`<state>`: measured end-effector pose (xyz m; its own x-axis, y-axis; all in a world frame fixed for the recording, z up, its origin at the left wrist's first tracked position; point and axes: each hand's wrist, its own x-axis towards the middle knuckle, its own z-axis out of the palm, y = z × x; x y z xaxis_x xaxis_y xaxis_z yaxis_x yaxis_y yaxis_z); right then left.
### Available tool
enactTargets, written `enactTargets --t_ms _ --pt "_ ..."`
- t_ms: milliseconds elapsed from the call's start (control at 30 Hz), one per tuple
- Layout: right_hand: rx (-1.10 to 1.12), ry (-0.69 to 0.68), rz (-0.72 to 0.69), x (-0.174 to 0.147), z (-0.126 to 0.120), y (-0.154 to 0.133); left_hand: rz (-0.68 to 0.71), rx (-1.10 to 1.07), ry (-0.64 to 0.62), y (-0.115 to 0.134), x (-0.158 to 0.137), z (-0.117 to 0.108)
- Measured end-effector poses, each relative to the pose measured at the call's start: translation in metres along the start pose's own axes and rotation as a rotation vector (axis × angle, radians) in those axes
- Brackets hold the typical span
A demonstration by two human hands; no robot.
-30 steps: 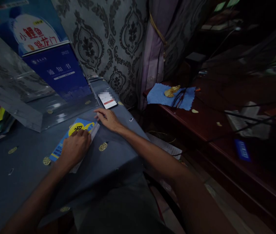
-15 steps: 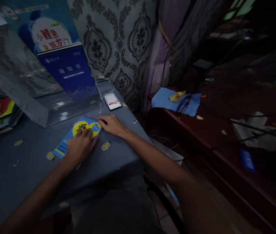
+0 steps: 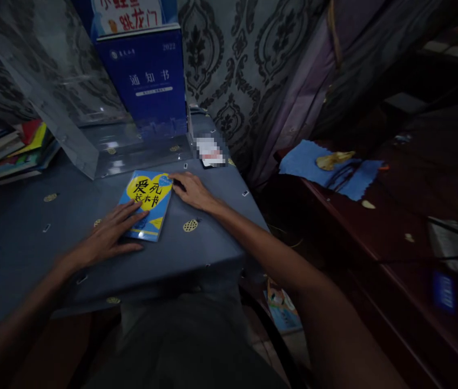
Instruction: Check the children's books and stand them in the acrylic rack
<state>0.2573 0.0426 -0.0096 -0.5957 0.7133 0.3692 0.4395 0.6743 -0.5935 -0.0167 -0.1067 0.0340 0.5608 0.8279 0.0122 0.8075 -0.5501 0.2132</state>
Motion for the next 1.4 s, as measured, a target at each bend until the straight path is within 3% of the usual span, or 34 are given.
enactTargets --t_ms 167,367,667,933,1100,1200,1400 --pt "-0.018 0.01 -0.053 0.004 0.008 0.01 0.031 0.08 0.141 0.004 0.005 0.021" --pt "-0.115 -0.005 -0.082 -0.011 0.011 -0.008 0.074 0.132 0.229 0.007 0.003 0.028" --pt "-0.112 -0.057 -0.078 -0.024 0.015 -0.031 0.083 0.183 0.243 0.006 0.003 0.028" --pt "-0.186 -0.255 0.034 -0.039 0.028 -0.064 0.085 0.126 0.245 0.005 0.0 0.03" --pt "-0.196 -0.297 0.049 -0.043 0.034 -0.066 0.094 0.026 0.217 0.003 -0.002 0.022" --pt "-0.166 -0.285 0.052 -0.043 0.032 -0.065 0.0 -0.063 0.241 -0.009 0.0 0.019" --pt "-0.142 -0.332 0.083 -0.04 0.027 -0.069 -0.336 -0.145 0.317 -0.036 0.014 0.026"
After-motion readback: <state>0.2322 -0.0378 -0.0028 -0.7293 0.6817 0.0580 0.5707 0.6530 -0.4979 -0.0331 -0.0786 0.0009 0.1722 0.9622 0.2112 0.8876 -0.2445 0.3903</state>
